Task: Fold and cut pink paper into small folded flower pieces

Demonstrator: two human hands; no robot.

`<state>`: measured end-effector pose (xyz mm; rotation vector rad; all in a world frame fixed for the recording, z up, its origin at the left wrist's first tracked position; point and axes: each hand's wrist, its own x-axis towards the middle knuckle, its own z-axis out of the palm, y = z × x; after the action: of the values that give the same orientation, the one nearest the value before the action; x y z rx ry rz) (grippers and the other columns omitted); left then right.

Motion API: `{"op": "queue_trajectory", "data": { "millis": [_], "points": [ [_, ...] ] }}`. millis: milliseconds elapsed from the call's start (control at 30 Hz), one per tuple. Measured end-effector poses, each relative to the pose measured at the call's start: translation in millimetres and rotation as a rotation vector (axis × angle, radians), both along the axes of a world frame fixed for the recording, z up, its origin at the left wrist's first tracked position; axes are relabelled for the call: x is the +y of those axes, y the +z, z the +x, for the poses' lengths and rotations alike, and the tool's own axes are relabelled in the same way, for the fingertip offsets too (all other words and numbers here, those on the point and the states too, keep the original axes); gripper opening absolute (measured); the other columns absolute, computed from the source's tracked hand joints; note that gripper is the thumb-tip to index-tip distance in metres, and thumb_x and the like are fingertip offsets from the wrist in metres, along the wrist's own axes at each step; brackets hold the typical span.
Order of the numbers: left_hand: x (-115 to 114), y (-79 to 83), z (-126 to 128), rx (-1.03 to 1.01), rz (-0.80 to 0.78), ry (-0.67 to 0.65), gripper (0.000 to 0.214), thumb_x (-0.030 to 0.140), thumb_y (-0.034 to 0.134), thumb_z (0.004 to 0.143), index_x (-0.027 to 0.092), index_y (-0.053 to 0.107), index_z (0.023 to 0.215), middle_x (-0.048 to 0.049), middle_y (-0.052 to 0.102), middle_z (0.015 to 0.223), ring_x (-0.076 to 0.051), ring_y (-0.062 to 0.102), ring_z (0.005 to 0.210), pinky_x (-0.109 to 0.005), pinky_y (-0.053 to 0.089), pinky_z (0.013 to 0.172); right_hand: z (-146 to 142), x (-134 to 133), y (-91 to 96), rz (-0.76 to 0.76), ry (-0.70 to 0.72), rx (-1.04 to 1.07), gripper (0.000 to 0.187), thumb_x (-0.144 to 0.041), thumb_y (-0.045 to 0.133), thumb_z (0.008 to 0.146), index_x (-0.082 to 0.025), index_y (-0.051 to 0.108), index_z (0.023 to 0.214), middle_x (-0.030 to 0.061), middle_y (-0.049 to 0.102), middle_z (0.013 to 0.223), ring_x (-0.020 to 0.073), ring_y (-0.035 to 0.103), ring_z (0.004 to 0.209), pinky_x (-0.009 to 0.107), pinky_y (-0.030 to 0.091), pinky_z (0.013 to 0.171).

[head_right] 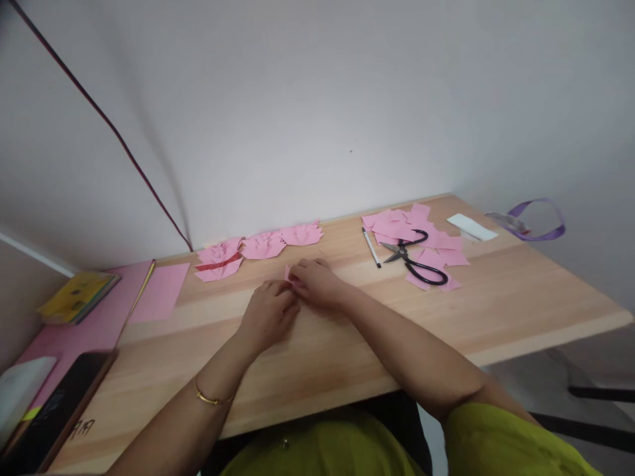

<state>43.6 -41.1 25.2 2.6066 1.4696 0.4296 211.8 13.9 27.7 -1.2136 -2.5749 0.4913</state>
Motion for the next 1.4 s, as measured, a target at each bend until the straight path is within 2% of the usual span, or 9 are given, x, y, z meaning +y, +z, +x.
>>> {"op": "queue_trajectory", "data": {
  "millis": [233, 400, 767, 1067, 1167, 1300, 1400],
  "points": [
    [3.0, -2.4, -2.4, -0.024, -0.050, 0.059, 0.023, 0.023, 0.058, 0.081, 0.017, 0.057, 0.102, -0.0091, 0.062, 0.107, -0.025, 0.052, 0.102, -0.042, 0.042, 0.089, 1.3, -0.4, -0.4, -0.005, -0.004, 0.012, 0.011, -0.023, 0.050, 0.088, -0.016, 0.058, 0.090, 0.0077, 0.062, 0.096, 0.0186, 0.055, 0.094, 0.031, 0.031, 0.086],
    [0.6, -3.3, -0.1, -0.012, -0.022, 0.076, 0.026, 0.024, 0.059, 0.080, 0.017, 0.054, 0.105, -0.0097, 0.061, 0.109, -0.026, 0.051, 0.104, -0.042, 0.041, 0.090, 1.3, -0.9, -0.7, 0.003, 0.016, 0.046, 0.012, -0.022, 0.048, 0.089, -0.016, 0.058, 0.091, 0.0074, 0.063, 0.097, 0.0185, 0.054, 0.095, 0.031, 0.031, 0.086],
    [1.7, -1.7, 0.9, 0.020, -0.021, 0.073, 0.026, 0.028, 0.055, 0.084, 0.018, 0.060, 0.108, -0.0086, 0.059, 0.118, -0.026, 0.049, 0.109, -0.042, 0.040, 0.094, 0.4, -1.3, -1.6, -0.013, 0.007, 0.050, 0.012, -0.019, 0.051, 0.085, -0.016, 0.059, 0.093, 0.0072, 0.063, 0.096, 0.0196, 0.054, 0.096, 0.032, 0.031, 0.086],
    [5.2, -3.6, -1.7, 0.057, -0.009, 0.112, 0.048, 0.045, 0.060, 0.081, 0.017, 0.055, 0.119, -0.0110, 0.057, 0.122, -0.028, 0.047, 0.112, -0.043, 0.039, 0.095, 0.2, -1.8, -1.0, -0.021, -0.015, 0.057, 0.014, -0.022, 0.051, 0.085, -0.018, 0.059, 0.095, 0.0069, 0.063, 0.099, 0.0202, 0.055, 0.099, 0.034, 0.030, 0.090],
    [3.8, -3.3, -2.4, 0.046, 0.000, 0.085, 0.048, 0.046, 0.062, 0.079, 0.017, 0.056, 0.118, -0.0117, 0.057, 0.122, -0.028, 0.048, 0.111, -0.044, 0.039, 0.095, 0.1, -1.7, -1.6, -0.017, -0.014, 0.058, 0.014, -0.024, 0.051, 0.086, -0.017, 0.059, 0.095, 0.0069, 0.063, 0.099, 0.0203, 0.054, 0.099, 0.034, 0.030, 0.090],
    [2.1, 0.3, -2.7, 0.013, -0.004, 0.026, 0.035, 0.041, 0.063, 0.080, 0.018, 0.061, 0.105, -0.0103, 0.060, 0.114, -0.026, 0.049, 0.109, -0.045, 0.038, 0.096, 0.8, -0.6, -4.7, -0.008, 0.006, 0.053, 0.012, -0.024, 0.050, 0.086, -0.017, 0.058, 0.093, 0.0069, 0.063, 0.097, 0.0202, 0.054, 0.096, 0.033, 0.030, 0.087],
    [2.8, 1.7, -3.8, -0.011, -0.023, -0.014, 0.032, 0.039, 0.063, 0.080, 0.017, 0.061, 0.103, -0.0091, 0.062, 0.110, -0.025, 0.050, 0.106, -0.043, 0.039, 0.095, 1.5, -0.2, -6.4, 0.006, 0.005, 0.052, 0.011, -0.024, 0.050, 0.086, -0.016, 0.057, 0.091, 0.0070, 0.062, 0.096, 0.0200, 0.054, 0.094, 0.033, 0.030, 0.086]
  ]
}}
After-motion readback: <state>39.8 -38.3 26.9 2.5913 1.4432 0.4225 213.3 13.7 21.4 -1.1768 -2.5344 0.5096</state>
